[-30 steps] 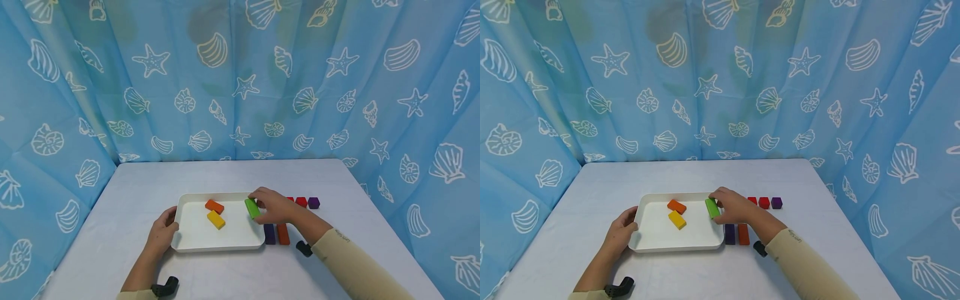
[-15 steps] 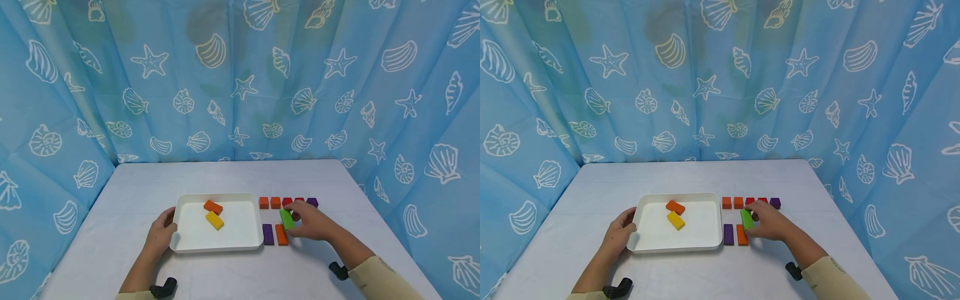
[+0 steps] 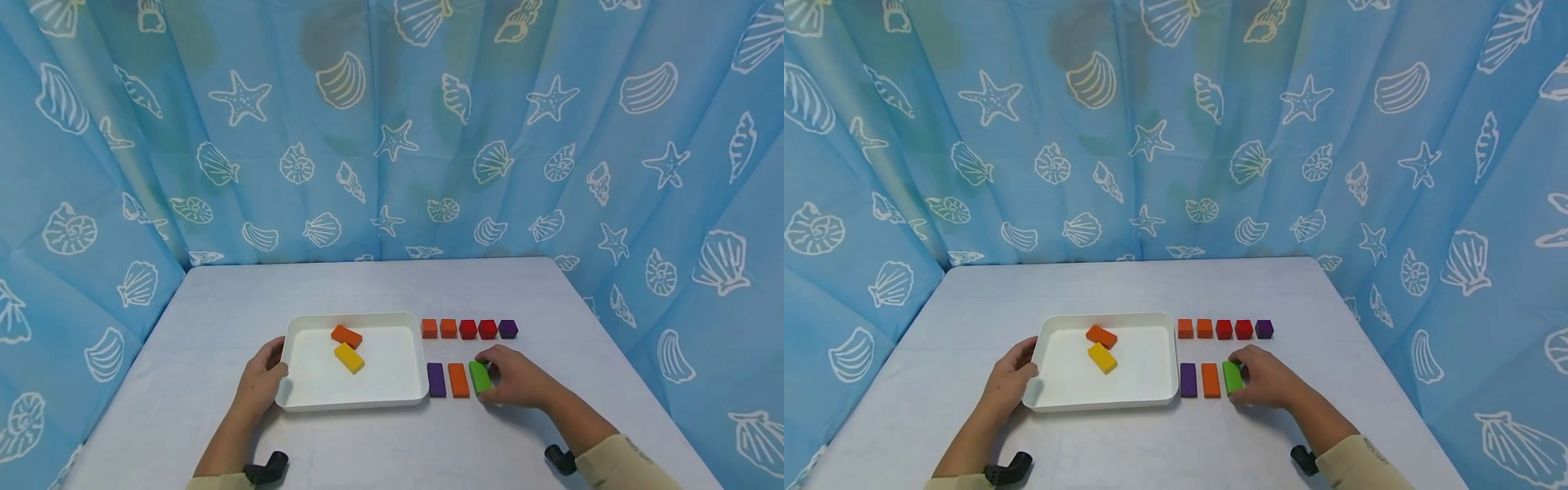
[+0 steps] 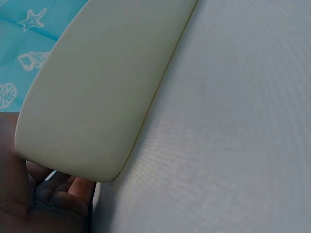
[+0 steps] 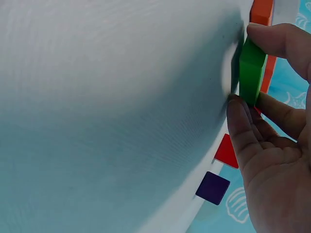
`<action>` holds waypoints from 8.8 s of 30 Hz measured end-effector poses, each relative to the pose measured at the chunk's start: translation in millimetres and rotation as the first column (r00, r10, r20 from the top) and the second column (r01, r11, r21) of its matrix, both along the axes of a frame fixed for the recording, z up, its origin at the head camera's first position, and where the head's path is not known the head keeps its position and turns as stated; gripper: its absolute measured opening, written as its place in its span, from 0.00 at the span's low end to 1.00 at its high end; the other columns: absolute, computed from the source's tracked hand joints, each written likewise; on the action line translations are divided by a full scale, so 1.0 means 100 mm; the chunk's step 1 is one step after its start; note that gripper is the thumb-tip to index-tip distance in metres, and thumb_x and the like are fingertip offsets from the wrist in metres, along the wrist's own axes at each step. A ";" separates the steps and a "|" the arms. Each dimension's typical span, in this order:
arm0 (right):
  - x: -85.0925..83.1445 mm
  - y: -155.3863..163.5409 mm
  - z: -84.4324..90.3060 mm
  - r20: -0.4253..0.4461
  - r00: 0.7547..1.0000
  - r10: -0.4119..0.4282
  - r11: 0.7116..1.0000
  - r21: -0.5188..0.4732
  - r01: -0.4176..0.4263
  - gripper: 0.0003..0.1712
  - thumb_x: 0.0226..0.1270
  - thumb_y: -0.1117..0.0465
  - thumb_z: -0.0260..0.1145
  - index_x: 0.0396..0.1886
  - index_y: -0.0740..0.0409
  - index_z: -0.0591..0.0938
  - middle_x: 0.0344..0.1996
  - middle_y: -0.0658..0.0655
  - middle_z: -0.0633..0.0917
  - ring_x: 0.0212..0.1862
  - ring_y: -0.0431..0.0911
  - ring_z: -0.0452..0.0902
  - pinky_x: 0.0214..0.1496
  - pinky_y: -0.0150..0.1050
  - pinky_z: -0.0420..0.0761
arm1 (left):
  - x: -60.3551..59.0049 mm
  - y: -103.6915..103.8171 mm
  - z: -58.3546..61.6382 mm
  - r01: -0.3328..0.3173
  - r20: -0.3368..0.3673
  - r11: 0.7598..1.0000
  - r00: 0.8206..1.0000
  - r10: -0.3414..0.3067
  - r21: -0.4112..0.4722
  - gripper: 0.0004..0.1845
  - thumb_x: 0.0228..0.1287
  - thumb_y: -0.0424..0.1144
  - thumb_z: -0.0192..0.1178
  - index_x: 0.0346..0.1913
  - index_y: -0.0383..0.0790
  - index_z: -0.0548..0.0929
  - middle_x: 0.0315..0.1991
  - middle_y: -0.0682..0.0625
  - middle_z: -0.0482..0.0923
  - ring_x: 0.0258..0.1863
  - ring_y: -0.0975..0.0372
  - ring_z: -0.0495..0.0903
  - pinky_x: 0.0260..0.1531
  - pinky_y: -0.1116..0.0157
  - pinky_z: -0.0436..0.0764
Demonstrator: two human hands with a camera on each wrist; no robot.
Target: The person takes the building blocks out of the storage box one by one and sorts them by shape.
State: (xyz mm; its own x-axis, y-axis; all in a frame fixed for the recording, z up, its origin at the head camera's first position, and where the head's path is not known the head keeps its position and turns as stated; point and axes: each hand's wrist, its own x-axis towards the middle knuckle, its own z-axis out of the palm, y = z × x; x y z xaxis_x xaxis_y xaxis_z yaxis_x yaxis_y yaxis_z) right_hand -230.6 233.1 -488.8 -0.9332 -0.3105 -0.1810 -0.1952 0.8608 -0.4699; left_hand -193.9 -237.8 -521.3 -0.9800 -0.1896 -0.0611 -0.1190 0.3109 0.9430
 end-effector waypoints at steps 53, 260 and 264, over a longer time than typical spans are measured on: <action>-0.19 -0.78 0.38 -0.123 0.979 0.163 0.987 0.022 -0.162 0.53 0.51 0.48 0.86 0.78 0.45 0.74 0.76 0.55 0.72 0.78 0.57 0.63 0.61 0.65 0.82 | -0.03 -0.02 -0.01 0.001 0.016 1.000 1.000 -0.001 -0.003 0.35 0.71 0.30 0.49 0.81 0.33 0.63 0.78 0.35 0.65 0.78 0.42 0.64 0.76 0.42 0.62; -0.31 -0.32 0.33 0.001 0.988 0.152 0.966 -0.214 -0.149 0.49 0.59 0.59 0.82 0.80 0.51 0.72 0.71 0.61 0.77 0.67 0.61 0.75 0.62 0.62 0.83 | -0.01 -0.04 0.00 0.016 -0.002 1.000 1.000 -0.016 0.003 0.36 0.71 0.29 0.50 0.82 0.33 0.62 0.78 0.35 0.65 0.78 0.43 0.64 0.76 0.44 0.64; -0.40 -0.64 0.39 -0.010 0.975 0.221 0.943 -0.253 -0.217 0.49 0.58 0.60 0.83 0.79 0.50 0.73 0.71 0.58 0.77 0.68 0.59 0.75 0.63 0.60 0.83 | -0.02 -0.04 0.01 0.006 -0.002 1.000 1.000 -0.006 -0.003 0.36 0.70 0.29 0.50 0.82 0.33 0.62 0.78 0.35 0.65 0.77 0.43 0.65 0.76 0.43 0.64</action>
State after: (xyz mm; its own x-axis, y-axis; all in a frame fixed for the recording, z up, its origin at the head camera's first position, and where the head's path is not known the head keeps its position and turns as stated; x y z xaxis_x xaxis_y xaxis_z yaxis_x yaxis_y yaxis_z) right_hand -271.0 169.3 -450.3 -0.8344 -0.5443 -0.0869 -0.3550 0.6513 -0.6707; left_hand -195.7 -242.2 -520.3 -0.9812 -0.1838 -0.0587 -0.1152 0.3142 0.9423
